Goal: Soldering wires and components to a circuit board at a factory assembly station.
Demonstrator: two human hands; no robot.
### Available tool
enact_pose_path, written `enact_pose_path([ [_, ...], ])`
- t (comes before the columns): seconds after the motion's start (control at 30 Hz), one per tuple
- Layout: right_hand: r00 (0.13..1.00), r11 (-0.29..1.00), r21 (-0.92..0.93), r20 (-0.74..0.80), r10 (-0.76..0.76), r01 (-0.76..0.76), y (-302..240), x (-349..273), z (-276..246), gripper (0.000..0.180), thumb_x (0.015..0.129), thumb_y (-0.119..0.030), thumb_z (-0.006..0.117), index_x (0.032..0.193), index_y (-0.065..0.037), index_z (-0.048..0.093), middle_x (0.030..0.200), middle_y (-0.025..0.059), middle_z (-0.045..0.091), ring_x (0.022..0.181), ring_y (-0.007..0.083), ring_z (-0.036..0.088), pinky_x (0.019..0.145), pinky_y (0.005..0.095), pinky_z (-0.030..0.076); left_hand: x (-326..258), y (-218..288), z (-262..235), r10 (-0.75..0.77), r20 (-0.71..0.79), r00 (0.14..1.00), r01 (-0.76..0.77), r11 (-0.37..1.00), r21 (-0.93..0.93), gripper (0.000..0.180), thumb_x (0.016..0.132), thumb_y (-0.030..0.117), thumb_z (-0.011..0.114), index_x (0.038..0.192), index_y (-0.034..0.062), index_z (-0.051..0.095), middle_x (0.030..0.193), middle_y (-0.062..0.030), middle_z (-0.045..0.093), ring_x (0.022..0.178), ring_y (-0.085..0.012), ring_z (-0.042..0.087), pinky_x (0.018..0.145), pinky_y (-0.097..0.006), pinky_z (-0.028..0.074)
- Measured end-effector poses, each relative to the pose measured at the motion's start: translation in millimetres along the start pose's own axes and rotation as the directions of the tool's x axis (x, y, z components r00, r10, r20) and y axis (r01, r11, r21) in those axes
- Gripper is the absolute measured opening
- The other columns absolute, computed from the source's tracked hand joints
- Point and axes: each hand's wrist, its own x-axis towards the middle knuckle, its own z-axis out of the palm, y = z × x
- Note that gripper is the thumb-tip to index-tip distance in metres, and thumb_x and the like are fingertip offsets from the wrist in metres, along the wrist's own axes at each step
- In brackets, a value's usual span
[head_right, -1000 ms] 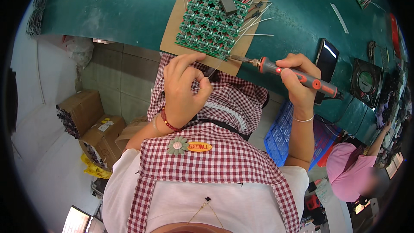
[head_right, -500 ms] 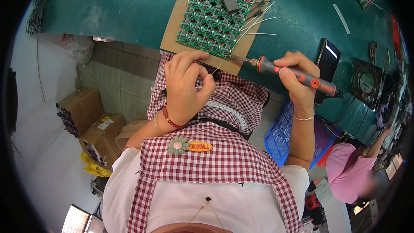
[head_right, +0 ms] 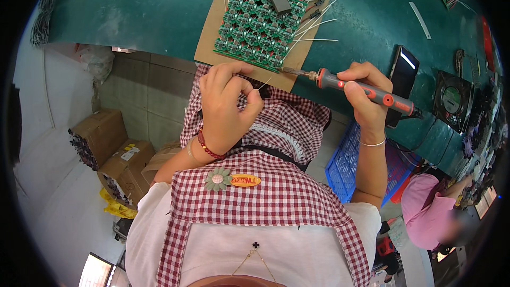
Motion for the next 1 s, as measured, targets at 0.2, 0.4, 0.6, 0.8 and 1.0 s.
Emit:
enact_pose_path([
  [0.2, 1.000, 1.000, 0.012, -0.015, -0.006, 0.006, -1.0, -3.1, 1.2, 0.018, 0.076, -0.011, 0.063, 0.084, 0.005, 0.063, 0.069, 0.0031, 0.053, 0.062, 0.0080, 0.040, 0.056, 0.0234, 0.029, 2.6, 1.1, 1.4, 0.005, -0.017, 1.000, -0.005, 1.000, 0.006, 0.016, 0.065, 0.002, 0.065, 0.072, 0.0085, 0.053, 0.100, -0.0043, 0.062, 0.093, -0.0249, 0.056, 0.080, -0.037, 0.037],
  [0.4, 0.996, 0.994, 0.090, -0.067, -0.052, 0.058, 0.5, -6.6, -4.0, 0.017, 0.076, -0.009, 0.062, 0.085, 0.005, 0.063, 0.071, 0.0050, 0.055, 0.059, 0.0078, 0.043, 0.052, 0.0219, 0.031, 1.6, 2.6, -1.1, 0.006, -0.015, 1.000, -0.006, 1.000, 0.021, 0.016, 0.066, 0.006, 0.068, 0.070, 0.0077, 0.053, 0.098, -0.0039, 0.059, 0.094, -0.0226, 0.056, 0.081, -0.038, 0.035],
  [0.6, 0.999, 0.997, 0.078, -0.048, -0.011, 0.015, 4.0, -6.5, 0.1, 0.016, 0.076, -0.009, 0.062, 0.085, 0.005, 0.063, 0.070, 0.0049, 0.055, 0.060, 0.0080, 0.042, 0.054, 0.0222, 0.030, 3.1, 0.7, 5.0, 0.013, -0.019, 1.000, -0.013, 1.000, 0.009, 0.016, 0.065, 0.003, 0.066, 0.072, 0.0088, 0.053, 0.097, -0.0033, 0.061, 0.090, -0.0240, 0.056, 0.079, -0.037, 0.037],
  [0.8, 0.999, 0.998, 0.058, -0.042, -0.003, 0.006, 5.5, -6.4, 0.3, 0.016, 0.075, -0.009, 0.062, 0.084, 0.004, 0.063, 0.070, 0.0045, 0.055, 0.061, 0.0084, 0.041, 0.056, 0.0229, 0.030, 3.5, -1.1, 7.5, 0.018, -0.029, 0.999, -0.017, 1.000, 0.012, 0.016, 0.065, 0.003, 0.066, 0.072, 0.0086, 0.053, 0.096, -0.0036, 0.061, 0.089, -0.0240, 0.056, 0.079, -0.037, 0.037],
  [1.0, 0.995, 0.996, 0.033, -0.054, -0.085, 0.087, -4.1, -6.0, -6.3, 0.017, 0.076, -0.010, 0.064, 0.084, 0.005, 0.062, 0.069, 0.0045, 0.053, 0.061, 0.0086, 0.042, 0.056, 0.0229, 0.030, 6.5, 1.5, -1.8, -0.005, -0.024, 1.000, 0.006, 1.000, 0.027, 0.015, 0.068, 0.005, 0.068, 0.073, 0.0081, 0.054, 0.093, -0.0042, 0.060, 0.087, -0.0235, 0.056, 0.077, -0.037, 0.038],
])
